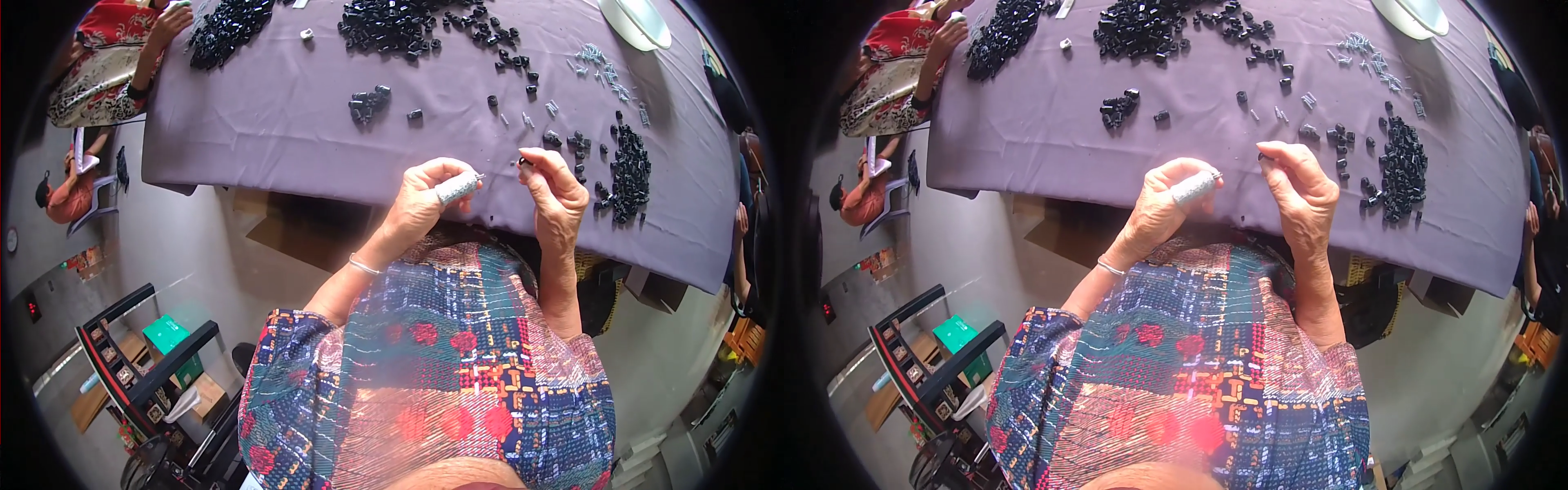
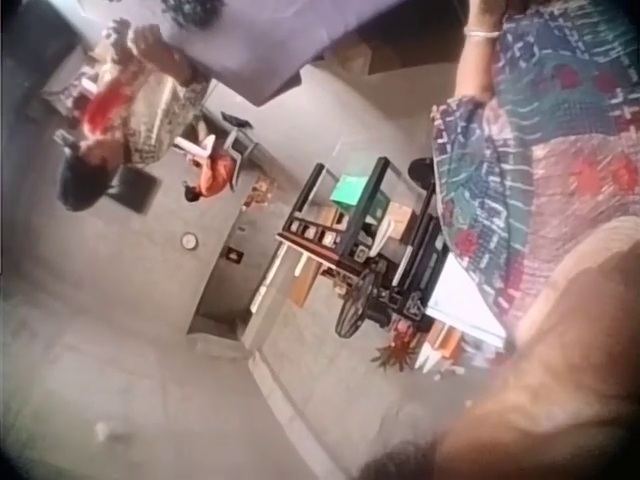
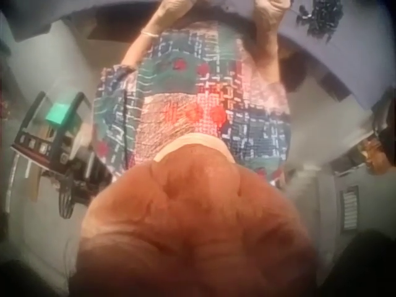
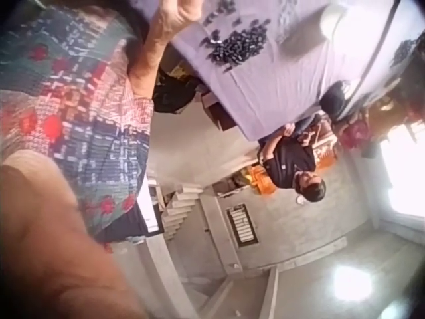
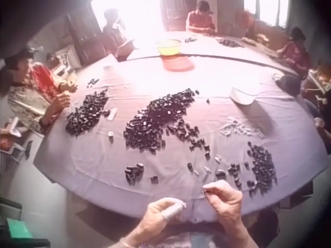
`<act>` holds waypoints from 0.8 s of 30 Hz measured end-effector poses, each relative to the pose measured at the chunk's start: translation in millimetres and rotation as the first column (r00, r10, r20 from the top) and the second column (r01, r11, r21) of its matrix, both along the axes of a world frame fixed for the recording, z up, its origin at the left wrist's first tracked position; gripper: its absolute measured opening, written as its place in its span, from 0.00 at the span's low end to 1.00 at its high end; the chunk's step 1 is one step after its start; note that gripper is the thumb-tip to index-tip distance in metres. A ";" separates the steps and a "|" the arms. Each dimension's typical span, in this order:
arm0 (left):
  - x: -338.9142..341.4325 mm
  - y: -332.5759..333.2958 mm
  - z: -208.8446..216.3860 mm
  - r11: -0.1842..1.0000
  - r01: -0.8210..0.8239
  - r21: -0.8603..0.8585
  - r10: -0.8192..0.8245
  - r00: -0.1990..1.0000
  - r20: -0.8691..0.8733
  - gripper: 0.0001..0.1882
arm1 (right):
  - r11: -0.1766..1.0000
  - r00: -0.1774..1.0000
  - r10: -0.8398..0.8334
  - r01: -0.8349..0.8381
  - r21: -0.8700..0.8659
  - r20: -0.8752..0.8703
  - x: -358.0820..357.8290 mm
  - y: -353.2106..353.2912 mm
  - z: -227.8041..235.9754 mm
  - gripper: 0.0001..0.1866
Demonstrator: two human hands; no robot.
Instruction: The person assembles small black plastic components by hand, joining them together at a table.
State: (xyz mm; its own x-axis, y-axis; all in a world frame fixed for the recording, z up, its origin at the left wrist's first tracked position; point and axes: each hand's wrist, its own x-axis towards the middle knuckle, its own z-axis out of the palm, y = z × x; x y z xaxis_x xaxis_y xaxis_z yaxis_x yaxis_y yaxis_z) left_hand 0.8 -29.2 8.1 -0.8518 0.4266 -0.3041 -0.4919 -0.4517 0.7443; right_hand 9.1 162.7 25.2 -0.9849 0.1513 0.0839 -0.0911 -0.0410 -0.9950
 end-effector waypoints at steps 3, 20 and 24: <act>-0.2 2.6 11.9 0.996 -0.002 -0.093 -0.002 0.999 -0.039 0.08 | 0.999 0.997 -0.013 0.016 -0.050 0.072 5.4 -5.4 12.5 0.14; 5.2 0.9 24.6 0.986 -0.011 -0.164 -0.001 0.997 -0.077 0.09 | 0.997 0.999 0.041 -0.039 -0.070 0.030 10.4 -11.0 4.5 0.08; 5.4 1.3 25.6 0.985 -0.029 -0.172 0.011 0.995 -0.103 0.08 | 0.998 1.000 0.023 -0.022 -0.063 0.019 9.3 -12.4 8.3 0.09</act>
State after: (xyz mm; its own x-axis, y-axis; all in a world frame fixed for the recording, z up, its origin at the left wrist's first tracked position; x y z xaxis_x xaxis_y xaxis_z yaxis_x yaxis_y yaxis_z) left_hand 6.2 -27.9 33.7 -0.8896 0.3579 -0.2836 -0.4025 -0.3210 0.8573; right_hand 18.4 150.3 33.5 -0.9895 0.1332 0.0555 -0.0698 -0.1050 -0.9920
